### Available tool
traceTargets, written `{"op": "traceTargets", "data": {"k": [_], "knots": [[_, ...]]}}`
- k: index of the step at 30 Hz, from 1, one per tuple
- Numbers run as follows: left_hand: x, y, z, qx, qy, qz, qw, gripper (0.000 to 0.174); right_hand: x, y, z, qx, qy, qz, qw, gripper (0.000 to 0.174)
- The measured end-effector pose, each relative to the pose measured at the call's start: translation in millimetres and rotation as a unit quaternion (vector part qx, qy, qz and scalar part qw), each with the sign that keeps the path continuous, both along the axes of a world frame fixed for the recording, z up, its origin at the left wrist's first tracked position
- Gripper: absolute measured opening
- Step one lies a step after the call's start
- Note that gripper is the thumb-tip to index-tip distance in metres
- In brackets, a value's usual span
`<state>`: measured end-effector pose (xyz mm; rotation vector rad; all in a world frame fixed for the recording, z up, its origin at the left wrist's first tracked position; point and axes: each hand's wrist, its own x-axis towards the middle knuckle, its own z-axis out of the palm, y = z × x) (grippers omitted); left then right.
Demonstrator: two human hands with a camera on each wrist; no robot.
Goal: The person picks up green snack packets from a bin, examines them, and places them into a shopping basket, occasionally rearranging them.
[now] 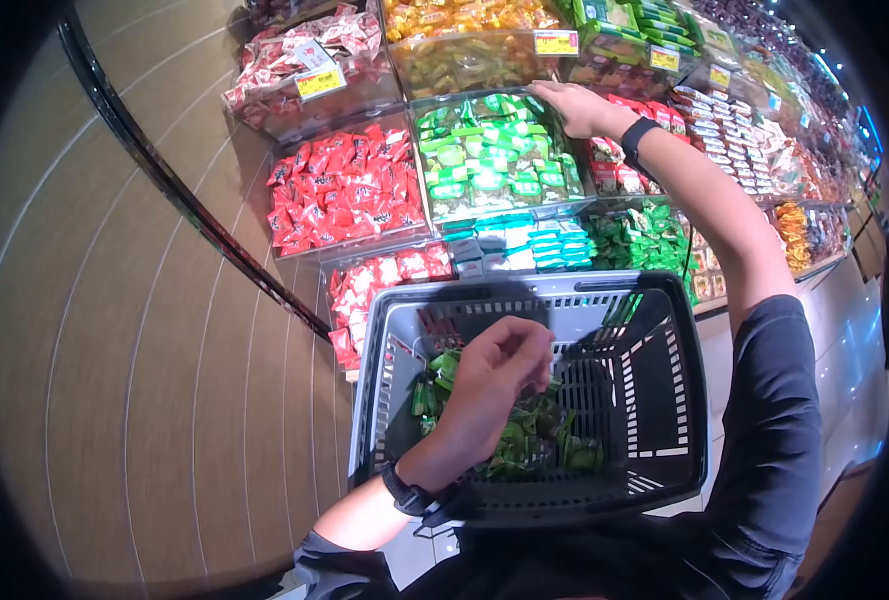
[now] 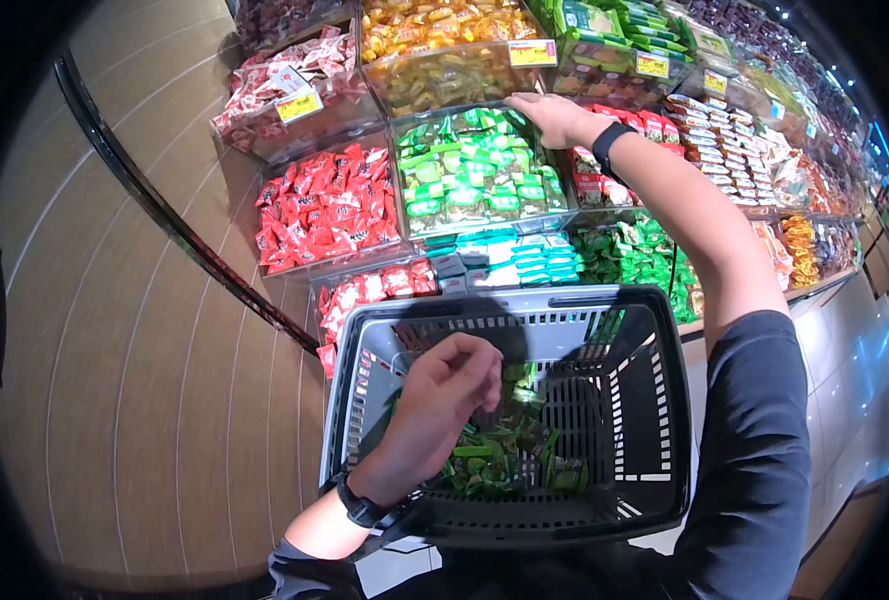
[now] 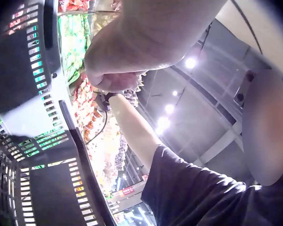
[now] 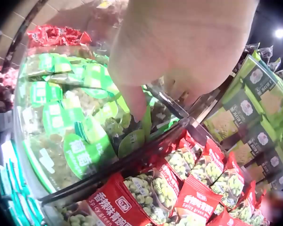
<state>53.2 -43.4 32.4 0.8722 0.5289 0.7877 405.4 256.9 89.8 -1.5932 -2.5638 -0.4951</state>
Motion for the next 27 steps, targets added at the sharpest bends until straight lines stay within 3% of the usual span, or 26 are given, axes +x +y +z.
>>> {"op": "traceTargets", "data": {"k": [3,7,9,11,13,14,15,17,19,21,23,27], "knots": [[4,-5,-3,0.074,-0.01,-0.022,0.997,0.01,-1,-25,23,0.046,-0.014,0.01,0.999,0.089],[7,-11,-6,0.085,-0.007,-0.013,0.996,0.012,-15,-79,35,0.129,-0.019,0.075,0.989,0.07],[4,-12,-3,0.062,-0.009,-0.057,0.996,0.013,-40,-123,37,0.073,0.029,0.07,0.994,0.046],[4,-13,-1,0.074,-0.019,-0.071,0.995,0.012,-72,-177,37,-0.125,0.019,0.01,0.992,0.036],[2,-13,-2,0.096,-0.012,-0.116,0.989,0.01,-91,-221,14,-0.234,0.113,0.113,0.959,0.027],[3,-14,-1,0.1,-0.018,-0.099,0.99,0.01,-99,-240,-1,-0.312,0.127,0.108,0.935,0.027],[1,-15,2,0.096,-0.008,-0.068,0.993,0.01,-105,-256,-17,-0.395,0.145,0.099,0.902,0.028],[-3,-9,1,0.062,-0.03,-0.018,0.997,0.008,-121,-275,-46,-0.527,0.045,0.039,0.848,0.03],[-9,0,-2,0.032,-0.056,0.04,0.997,0.009,-128,-281,-88,-0.61,-0.017,-0.009,0.792,0.065],[-13,8,-1,0.009,-0.089,0.097,0.991,0.012,-125,-282,-144,-0.596,-0.007,-0.021,0.803,0.079],[-20,20,-8,-0.01,-0.126,0.108,0.986,0.013,-124,-272,-202,-0.615,0.064,-0.093,0.78,0.089],[-24,26,-17,-0.056,-0.11,0.116,0.986,0.017,-138,-273,-226,-0.576,0.057,-0.171,0.797,0.103]]}}
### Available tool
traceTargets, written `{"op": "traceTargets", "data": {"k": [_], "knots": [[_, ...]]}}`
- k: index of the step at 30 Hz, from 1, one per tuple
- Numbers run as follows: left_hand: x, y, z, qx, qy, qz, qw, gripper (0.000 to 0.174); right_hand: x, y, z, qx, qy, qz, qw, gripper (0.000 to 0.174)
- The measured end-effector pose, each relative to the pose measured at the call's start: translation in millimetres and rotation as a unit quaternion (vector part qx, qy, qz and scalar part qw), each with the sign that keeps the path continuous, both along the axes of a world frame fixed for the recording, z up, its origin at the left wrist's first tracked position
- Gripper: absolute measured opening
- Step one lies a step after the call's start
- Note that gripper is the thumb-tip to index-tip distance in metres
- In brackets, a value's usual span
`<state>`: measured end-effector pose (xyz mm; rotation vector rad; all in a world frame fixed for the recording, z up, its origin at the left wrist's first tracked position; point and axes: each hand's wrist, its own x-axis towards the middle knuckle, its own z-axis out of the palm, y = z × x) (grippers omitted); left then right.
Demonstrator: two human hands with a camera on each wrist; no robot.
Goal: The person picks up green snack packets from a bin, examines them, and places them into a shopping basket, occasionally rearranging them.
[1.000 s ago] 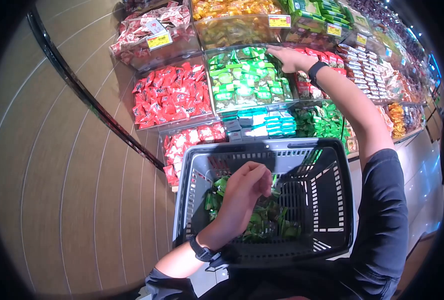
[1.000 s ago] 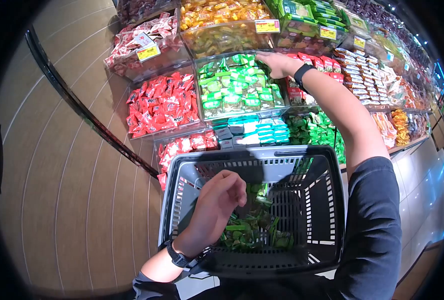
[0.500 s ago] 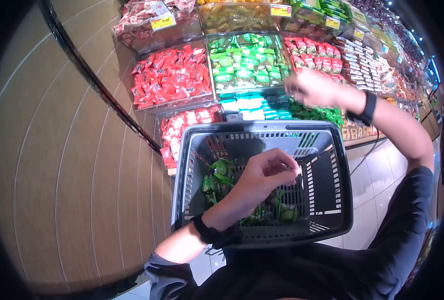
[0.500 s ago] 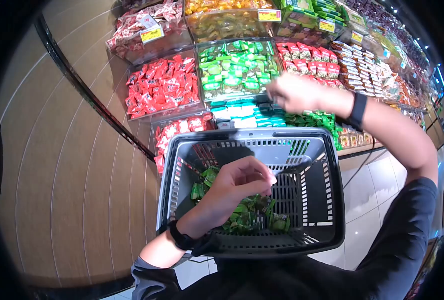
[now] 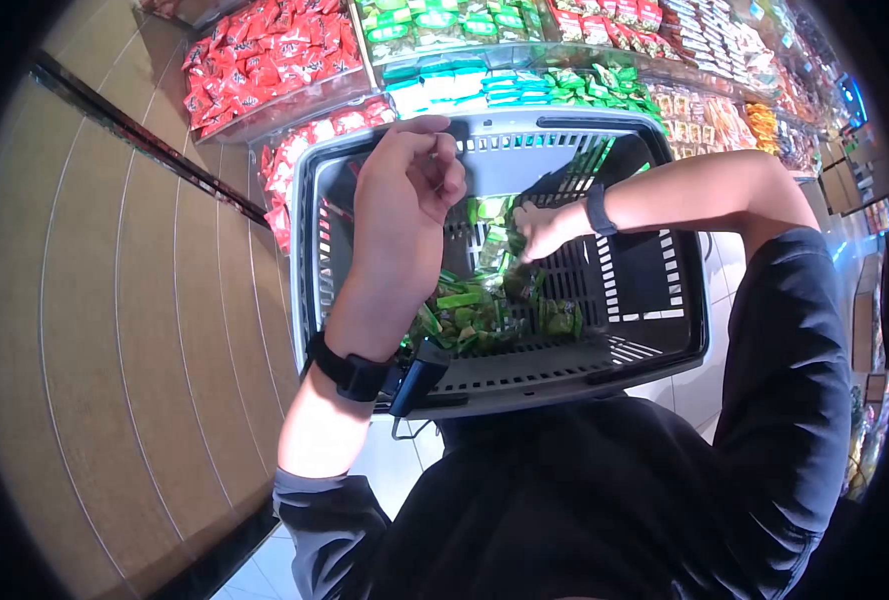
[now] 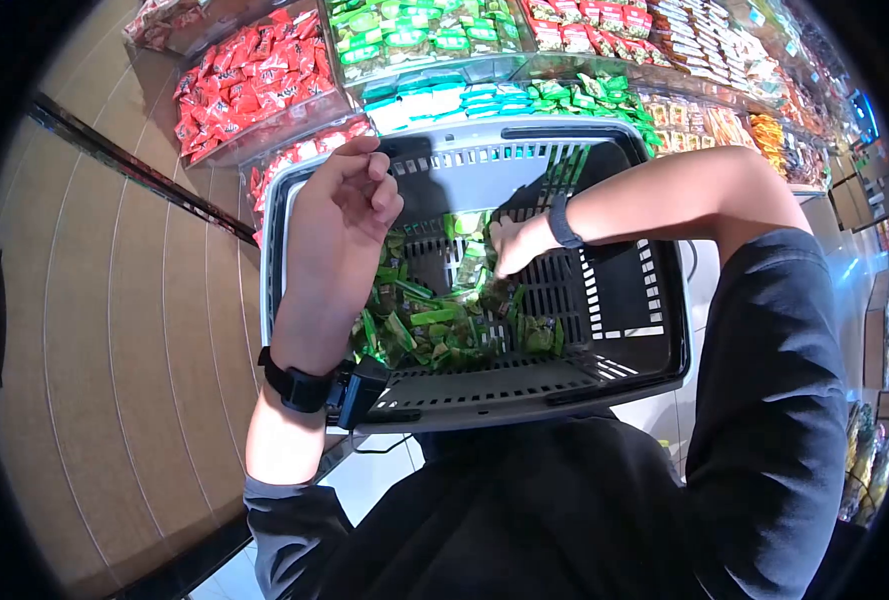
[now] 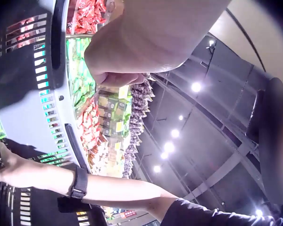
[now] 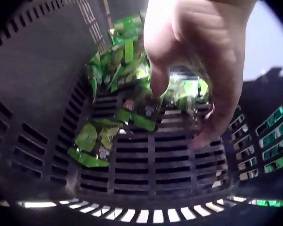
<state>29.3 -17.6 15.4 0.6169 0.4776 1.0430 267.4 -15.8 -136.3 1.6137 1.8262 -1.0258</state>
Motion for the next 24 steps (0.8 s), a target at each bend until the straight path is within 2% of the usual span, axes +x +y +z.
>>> {"op": "traceTargets", "data": {"k": [1,2,4,5,8,9,10,12,13,14,16,17,18,20,21,22,24], "knots": [[-2,0,-1,-0.008,0.006,-0.006,1.0,0.019,-2,-5,0,0.042,0.001,-0.015,0.999,0.115],[-2,-1,0,-0.01,0.006,-0.003,1.0,0.019,-5,-3,0,0.04,0.001,-0.012,0.999,0.115],[1,-7,4,-0.009,-0.007,-0.021,1.0,0.017,-1,-1,-18,0.055,0.05,-0.093,0.993,0.12],[2,-7,4,-0.003,-0.006,-0.027,1.0,0.017,0,-3,-30,0.1,0.05,-0.085,0.99,0.118],[4,-8,3,-0.01,0.002,-0.029,1.0,0.016,8,-1,-50,0.093,0.055,-0.035,0.994,0.117],[4,-7,2,-0.009,0.002,-0.028,1.0,0.016,3,-4,-42,0.09,0.04,-0.064,0.993,0.108],[4,-6,-1,-0.01,0.003,-0.036,0.999,0.016,4,-3,-47,0.09,0.04,-0.063,0.993,0.108],[4,-4,-4,-0.009,0.006,-0.045,0.999,0.016,5,-2,-54,0.044,0.106,-0.089,0.989,0.093],[4,-4,-5,-0.009,0.012,-0.046,0.999,0.015,-1,-7,-40,0.029,0.149,-0.117,0.982,0.077],[5,-4,-6,-0.007,0.017,-0.049,0.999,0.015,-9,-14,-28,0.031,0.15,-0.12,0.981,0.077],[3,-1,-12,0.004,0.021,-0.055,0.998,0.016,-14,-19,-17,0.027,0.16,-0.185,0.969,0.071],[3,0,-14,0.011,0.025,-0.059,0.998,0.018,-16,-19,-10,-0.03,0.189,-0.231,0.954,0.072],[5,0,-15,0.02,0.023,-0.063,0.998,0.018,-27,-25,15,0.003,0.14,-0.247,0.959,0.075],[6,-2,-15,0.048,0.095,-0.003,0.994,0.021,-22,-23,25,0.018,0.206,-0.298,0.932,0.077],[5,0,-22,0.077,0.119,0.006,0.99,0.026,-16,-21,29,0.104,0.205,-0.255,0.939,0.077],[6,0,-22,0.088,0.116,0.008,0.989,0.026,-11,-21,53,0.113,0.24,-0.271,0.925,0.063],[6,-3,-22,0.069,0.219,0.072,0.971,0.03,-8,-20,97,0.206,0.244,-0.181,0.93,0.041]]}}
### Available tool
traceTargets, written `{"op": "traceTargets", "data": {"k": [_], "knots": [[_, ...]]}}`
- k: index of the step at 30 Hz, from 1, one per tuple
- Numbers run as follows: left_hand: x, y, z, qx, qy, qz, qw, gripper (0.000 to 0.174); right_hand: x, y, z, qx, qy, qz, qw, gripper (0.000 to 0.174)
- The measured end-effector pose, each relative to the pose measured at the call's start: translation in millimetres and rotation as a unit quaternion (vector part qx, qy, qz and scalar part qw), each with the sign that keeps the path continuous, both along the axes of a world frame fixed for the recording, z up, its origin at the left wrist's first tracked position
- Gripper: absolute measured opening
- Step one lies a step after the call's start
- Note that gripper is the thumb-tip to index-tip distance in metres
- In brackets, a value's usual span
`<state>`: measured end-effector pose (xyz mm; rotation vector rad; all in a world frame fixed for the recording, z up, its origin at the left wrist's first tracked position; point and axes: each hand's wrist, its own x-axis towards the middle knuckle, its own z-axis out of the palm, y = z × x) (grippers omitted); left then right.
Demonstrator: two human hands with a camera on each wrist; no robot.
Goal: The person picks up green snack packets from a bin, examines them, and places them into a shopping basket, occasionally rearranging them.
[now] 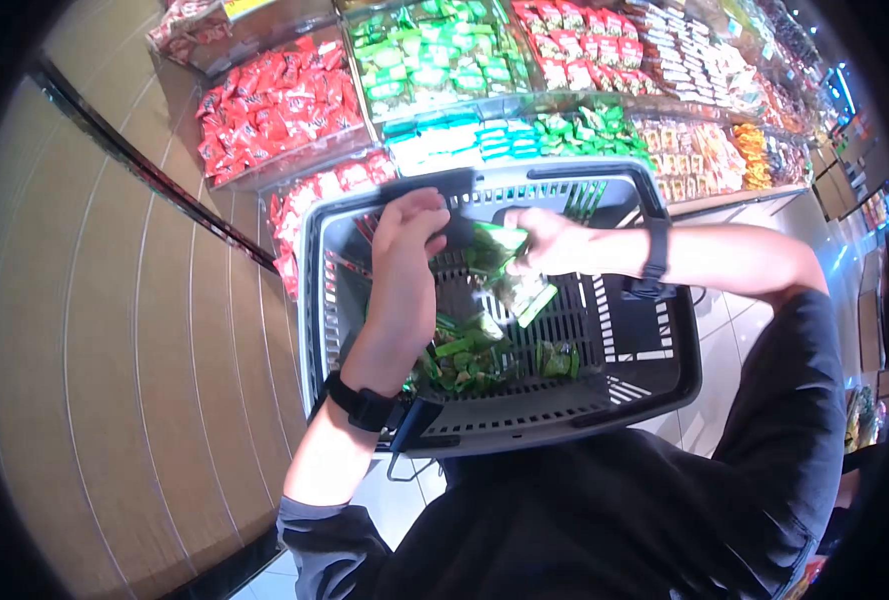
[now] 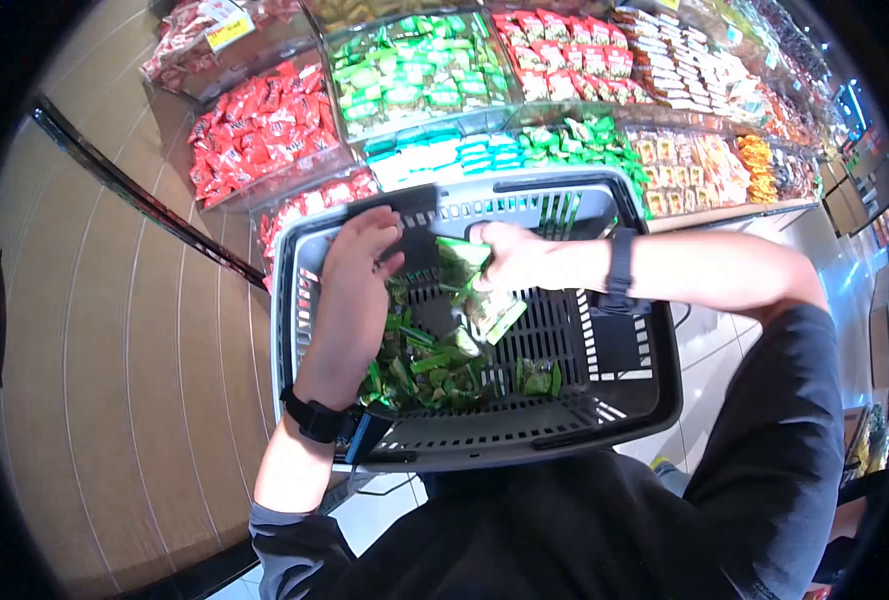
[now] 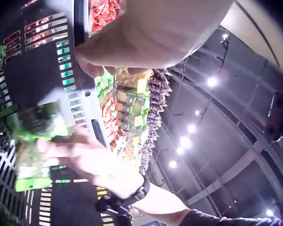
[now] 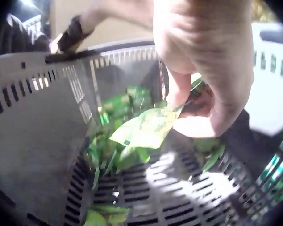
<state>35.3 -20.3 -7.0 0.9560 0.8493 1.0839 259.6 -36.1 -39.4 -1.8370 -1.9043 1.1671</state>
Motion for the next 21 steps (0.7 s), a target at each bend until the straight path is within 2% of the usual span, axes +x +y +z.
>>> {"op": "traceTargets", "data": {"k": [1,2,4,5,6,7,8,9,10,12,13,14,15,16,18,19,20,21], "knots": [[-1,-1,-4,-0.021,0.005,-0.011,1.0,0.042,5,-2,21,0.02,0.032,0.01,0.999,0.027],[0,-6,0,-0.012,0.003,-0.008,1.0,0.042,4,-13,44,0.109,0.103,0.013,0.989,0.025],[6,-14,7,-0.164,-0.077,-0.039,0.983,0.057,-5,-29,85,0.179,0.139,0.005,0.974,0.019],[7,-13,6,-0.219,-0.094,-0.08,0.968,0.07,-9,-31,87,0.333,0.067,0.069,0.938,0.015],[6,-13,9,-0.214,-0.096,-0.079,0.969,0.07,-12,-33,88,0.475,-0.008,0.13,0.87,0.011],[3,-15,12,-0.21,-0.179,-0.191,0.942,0.072,-21,-35,91,0.538,-0.053,0.178,0.822,0.016],[1,-17,15,-0.203,-0.255,-0.299,0.897,0.073,-27,-49,102,0.44,-0.172,0.184,0.862,0.026],[2,-18,25,-0.224,-0.25,-0.285,0.898,0.06,-33,-55,102,0.451,-0.15,0.199,0.857,0.03],[4,-18,21,-0.22,-0.248,-0.282,0.9,0.06,-36,-58,101,0.462,-0.125,0.215,0.851,0.033],[8,-15,9,-0.091,-0.147,-0.224,0.959,0.043,-31,-55,99,0.455,-0.139,0.22,0.852,0.035],[9,-15,10,-0.136,-0.184,-0.203,0.952,0.04,-22,-50,89,0.494,-0.084,0.193,0.844,0.035],[10,-15,14,-0.134,-0.183,-0.198,0.953,0.04,-14,-47,84,0.529,-0.028,0.166,0.832,0.035],[11,-15,20,-0.123,-0.183,-0.2,0.954,0.041,-10,-49,90,0.519,-0.02,0.151,0.841,0.037],[13,-16,24,-0.114,-0.183,-0.204,0.955,0.043,-1,-43,82,0.572,-0.088,0.104,0.809,0.035],[10,-12,27,-0.089,-0.16,-0.174,0.968,0.043,2,-44,84,0.535,0.026,-0.084,0.841,0.03],[8,-10,27,-0.061,-0.139,-0.146,0.977,0.042,0,-41,86,0.507,0.159,-0.159,0.832,0.027],[6,-7,23,-0.073,-0.107,-0.12,0.984,0.042,2,-43,93,0.421,0.282,-0.193,0.84,0.03],[6,-6,18,-0.066,-0.071,-0.109,0.989,0.035,10,-40,91,0.38,0.349,-0.174,0.839,0.031]]}}
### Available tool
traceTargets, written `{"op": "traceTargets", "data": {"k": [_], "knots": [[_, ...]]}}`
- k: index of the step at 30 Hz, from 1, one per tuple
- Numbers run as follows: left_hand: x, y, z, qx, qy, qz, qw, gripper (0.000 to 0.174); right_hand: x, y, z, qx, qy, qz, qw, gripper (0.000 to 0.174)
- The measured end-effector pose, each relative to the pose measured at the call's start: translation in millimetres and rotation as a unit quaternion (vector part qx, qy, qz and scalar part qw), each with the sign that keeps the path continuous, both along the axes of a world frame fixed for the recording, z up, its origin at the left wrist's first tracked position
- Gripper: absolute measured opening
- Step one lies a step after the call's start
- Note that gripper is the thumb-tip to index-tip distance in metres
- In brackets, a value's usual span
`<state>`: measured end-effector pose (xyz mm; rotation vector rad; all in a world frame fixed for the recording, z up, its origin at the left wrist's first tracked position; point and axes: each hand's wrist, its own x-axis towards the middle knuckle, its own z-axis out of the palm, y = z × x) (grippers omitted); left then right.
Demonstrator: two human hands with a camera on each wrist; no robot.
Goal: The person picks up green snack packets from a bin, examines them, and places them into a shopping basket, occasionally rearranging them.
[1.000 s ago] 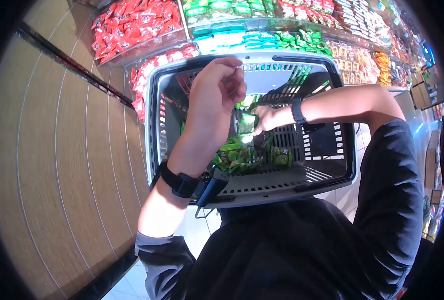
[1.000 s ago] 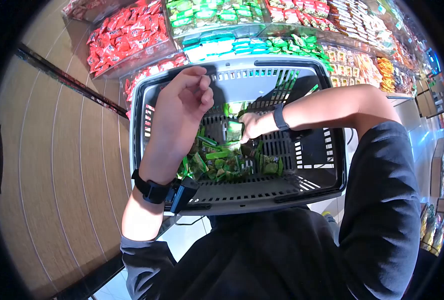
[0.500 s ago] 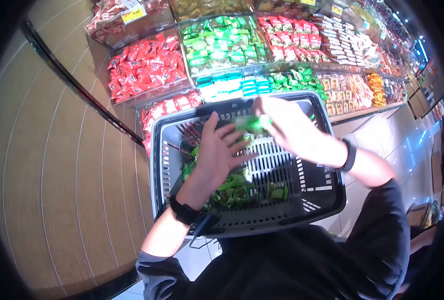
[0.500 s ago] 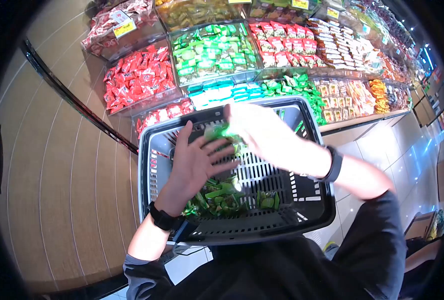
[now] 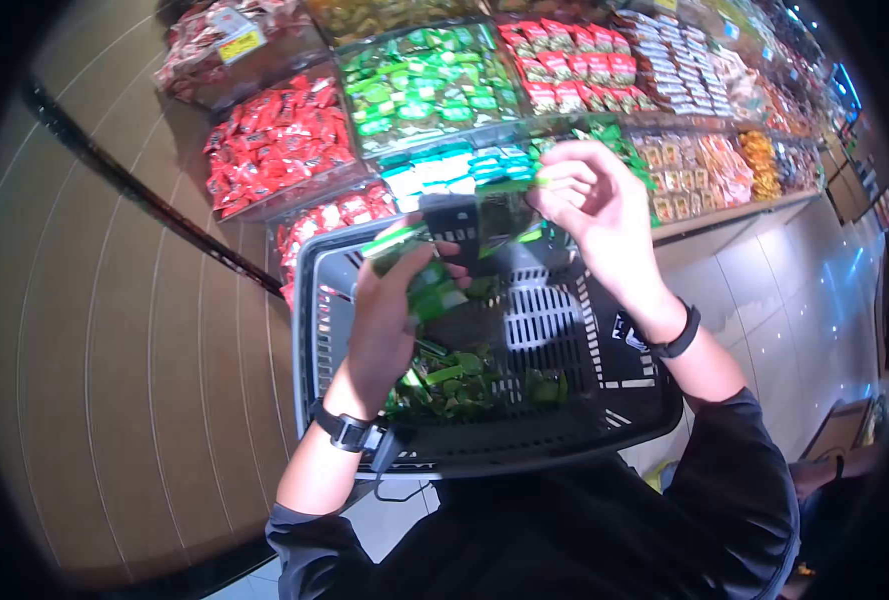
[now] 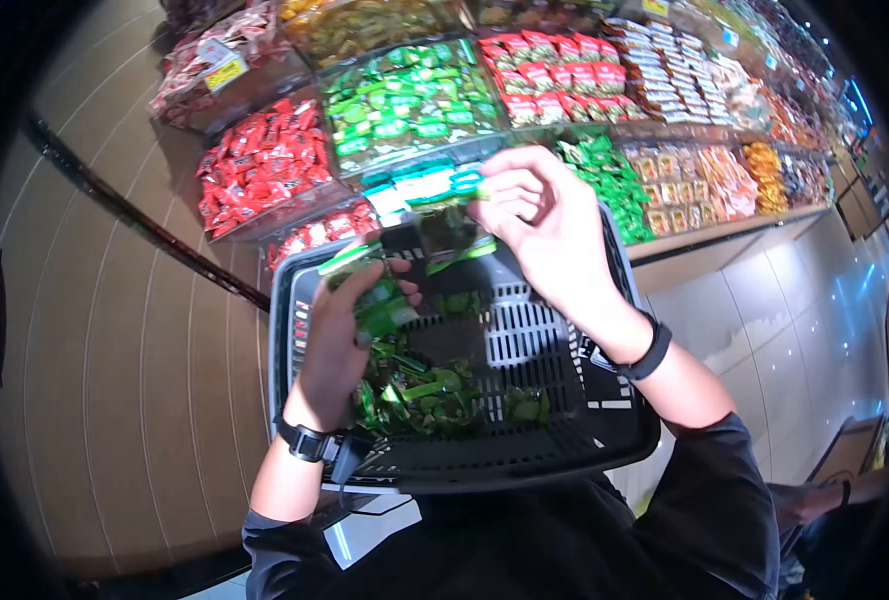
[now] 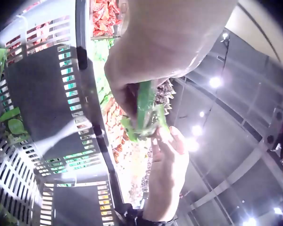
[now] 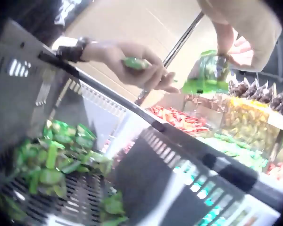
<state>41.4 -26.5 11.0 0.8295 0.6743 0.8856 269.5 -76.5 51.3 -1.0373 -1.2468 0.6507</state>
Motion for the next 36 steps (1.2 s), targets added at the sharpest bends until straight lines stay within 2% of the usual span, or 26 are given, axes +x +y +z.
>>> {"op": "traceTargets", "data": {"k": [2,3,4,5,7,9,11,13,15,17,18,19,20,23,25,27,29,30,31,32,33,35,36], "knots": [[4,-1,-6,0.008,0.038,0.007,0.999,0.031,12,6,-11,-0.034,0.109,0.101,0.988,0.034],[5,-3,-5,-0.021,-0.001,-0.013,1.0,0.036,14,6,-13,-0.039,0.113,0.099,0.988,0.034],[6,-4,-3,-0.048,-0.04,-0.033,0.997,0.044,13,5,-13,-0.097,0.13,0.111,0.981,0.033],[10,-9,0,-0.052,-0.037,-0.033,0.997,0.044,12,5,-14,-0.154,0.146,0.123,0.969,0.032],[20,-17,5,0.063,0.007,-0.027,0.998,0.046,8,6,-15,-0.16,0.157,0.133,0.965,0.026],[22,-18,1,0.095,0.024,-0.033,0.995,0.047,2,5,-8,-0.212,0.128,0.097,0.964,0.023],[21,-19,0,0.128,0.04,-0.037,0.99,0.047,2,6,-6,-0.213,0.145,0.109,0.96,0.02],[19,-18,3,0.101,0.052,-0.024,0.993,0.046,5,6,-7,-0.218,0.042,0.128,0.967,0.016],[19,-17,2,0.083,0.05,-0.012,0.995,0.046,9,4,-9,-0.198,0.013,0.14,0.97,0.018],[18,-14,5,0.068,0.047,0.0,0.997,0.047,11,2,-3,-0.157,-0.05,0.094,0.982,0.02],[18,-13,12,-0.02,-0.009,0.007,1.0,0.045,11,3,-2,-0.156,-0.052,0.095,0.982,0.02],[17,-13,16,-0.108,-0.065,0.013,0.992,0.044,9,5,-2,0.041,-0.202,0.042,0.978,0.022],[14,-11,14,-0.106,-0.069,0.016,0.992,0.044,8,7,-1,0.237,-0.338,-0.012,0.911,0.023],[10,-10,8,-0.105,-0.116,-0.012,0.988,0.046,-12,-8,-4,0.206,-0.362,0.055,0.907,0.021],[15,-13,9,0.022,-0.09,0.036,0.995,0.049,-14,-11,-6,0.186,-0.364,0.086,0.909,0.019],[14,-15,10,0.041,-0.076,0.046,0.995,0.053,-13,-16,-3,0.081,-0.343,0.111,0.929,0.019],[14,-14,9,0.06,-0.061,0.05,0.995,0.057,-8,-6,-6,0.116,-0.326,0.124,0.93,0.022],[15,-15,6,0.082,-0.046,0.056,0.994,0.059,-10,-6,-8,0.025,-0.208,0.121,0.97,0.021],[15,-15,5,0.104,-0.032,0.061,0.992,0.061,-12,-5,-9,-0.067,-0.085,0.114,0.988,0.023],[16,-16,5,0.104,-0.034,0.058,0.992,0.061,-11,1,-8,-0.088,-0.103,0.13,0.982,0.025],[17,-17,6,0.125,-0.02,0.057,0.99,0.063,-14,6,-14,-0.057,-0.091,0.134,0.985,0.024],[18,-18,9,0.151,-0.005,0.054,0.987,0.065,-1,15,-28,-0.123,-0.158,0.171,0.965,0.03],[19,-18,9,0.143,0.001,0.048,0.989,0.065,-6,13,-22,-0.155,-0.1,0.184,0.965,0.037]]}}
